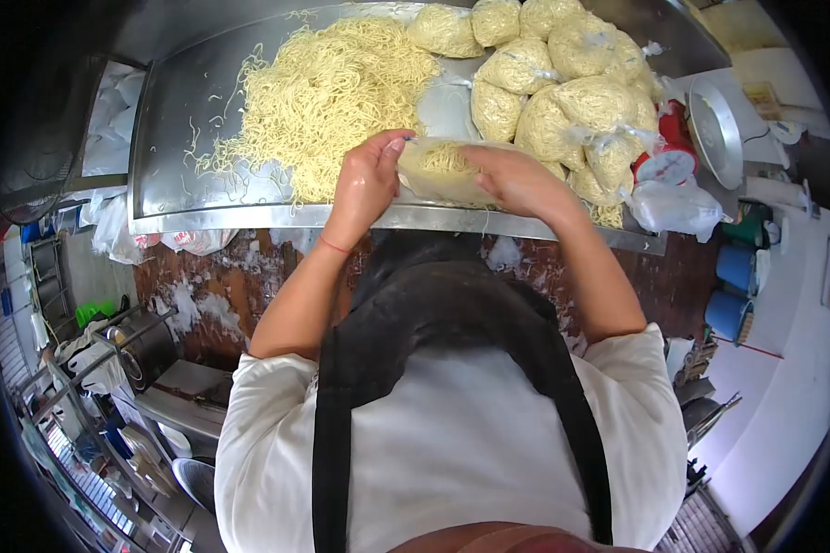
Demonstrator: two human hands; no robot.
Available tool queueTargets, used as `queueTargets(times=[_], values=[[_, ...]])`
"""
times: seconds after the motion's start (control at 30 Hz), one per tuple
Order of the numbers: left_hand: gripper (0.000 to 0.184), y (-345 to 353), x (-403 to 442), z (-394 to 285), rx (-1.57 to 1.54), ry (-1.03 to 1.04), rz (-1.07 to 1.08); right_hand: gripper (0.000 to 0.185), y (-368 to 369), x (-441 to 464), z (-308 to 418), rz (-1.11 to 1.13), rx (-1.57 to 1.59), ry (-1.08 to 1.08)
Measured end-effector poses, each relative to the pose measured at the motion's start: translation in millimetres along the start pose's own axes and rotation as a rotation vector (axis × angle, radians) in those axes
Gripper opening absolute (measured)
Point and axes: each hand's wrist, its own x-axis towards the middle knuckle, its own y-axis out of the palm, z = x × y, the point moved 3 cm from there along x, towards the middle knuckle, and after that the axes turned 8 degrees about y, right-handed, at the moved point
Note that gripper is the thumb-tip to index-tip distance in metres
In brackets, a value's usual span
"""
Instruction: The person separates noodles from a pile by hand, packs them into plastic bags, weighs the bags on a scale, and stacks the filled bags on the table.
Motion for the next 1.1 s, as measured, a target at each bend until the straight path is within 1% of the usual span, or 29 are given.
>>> queueTargets(times=[0.07, 0.17, 0.27, 0.3, 0.37, 0.43, 0.47, 0.53, 0.6, 0.67, 0.7, 0.73, 0.8, 0.83, 0.87, 0.93, 0.97, 1.0, 1.03, 1.07, 1.1], values=[[0.024, -5.4, 6.3, 4.7, 0.024, 0.013, -0.010, 0.041, -4.9, -15.7, -10.5, 0.071, -0.069, 0.058], [0.023, -5.2, 13.5, -7.0, 0.109, 0.062, -0.029, 0.037, -32.5, -22.7, 6.3, 0.305, -0.378, 0.215], [0.023, -11.5, 11.2, -28.5, 0.040, 0.088, -0.106, 0.031, -64.0, -44.3, 22.5, 0.232, -0.135, 0.060], [0.023, -17.4, 14.5, -22.4, 0.069, 0.086, -0.095, 0.035, -64.4, -48.0, 12.0, 0.048, 0.096, 0.060], [0.024, -26.1, 29.5, 9.7, 0.111, 0.051, -0.064, 0.044, -39.7, -55.2, -23.6, -0.321, 0.548, 0.050], [0.026, -27.2, 31.7, 17.8, 0.126, -0.002, -0.033, 0.056, 14.8, -44.1, -57.3, -0.326, 0.482, 0.267], [0.026, -23.1, 32.5, 15.0, 0.070, -0.021, -0.034, 0.062, 39.4, -36.2, -72.7, -0.332, 0.446, 0.376], [0.026, -10.3, 28.6, 11.2, -0.034, -0.076, -0.024, 0.074, 87.8, -18.9, -66.7, -0.160, 0.101, 0.158], [0.025, 1.9, 33.4, 5.9, 0.004, 0.023, 0.024, 0.075, 95.7, 2.9, -32.5, -0.291, 0.096, 0.088], [0.025, 19.1, 34.0, -12.1, 0.069, 0.150, 0.089, 0.069, 108.7, 36.5, -23.1, -0.318, 0.264, 0.140], [0.020, 22.5, 29.2, -26.5, 0.102, 0.138, 0.220, 0.066, 113.0, 49.9, -26.6, -0.333, 0.351, 0.166], [0.022, 20.0, 29.4, -22.2, 0.032, 0.225, 0.163, 0.060, 117.2, 57.1, -35.9, -0.302, 0.455, 0.176], [0.033, 12.4, 24.5, 6.1, -0.108, 0.395, 0.055, 0.049, 126.0, 62.8, -49.2, -0.241, 0.668, 0.199], [0.056, 8.7, 21.1, 23.4, 0.120, 0.345, -0.013, 0.046, 119.6, 62.8, -41.4, -0.184, 0.658, 0.166], [0.057, 18.7, 15.2, 42.4, 0.272, 0.461, 0.042, 0.042, 106.2, 60.5, -26.6, -0.124, 0.648, 0.134], [0.057, 45.4, 11.1, 82.9, 0.579, 0.696, 0.140, 0.041, 89.4, 63.4, -14.3, -0.086, 0.565, 0.057], [0.050, 51.4, 15.1, 97.0, 0.851, 0.737, 0.077, 0.043, 85.8, 62.3, -14.1, -0.101, 0.499, 0.018], [0.049, 50.4, 24.5, 109.5, 0.573, 0.529, 0.064, 0.045, 83.1, 60.0, -15.0, -0.115, 0.434, -0.019], [0.048, 50.2, 34.5, 123.0, 0.294, 0.320, 0.049, 0.062, 79.8, 51.6, -22.7, -0.185, 0.498, 0.100], [0.047, 53.4, 45.6, 136.7, 0.015, 0.113, 0.032, 0.068, 83.4, 47.3, -31.7, -0.259, 0.341, 0.084], [0.036, 59.4, 58.5, 152.8, -0.032, 0.171, -0.073, 0.074, 95.3, 43.3, -44.4, -0.330, 0.181, 0.066]])
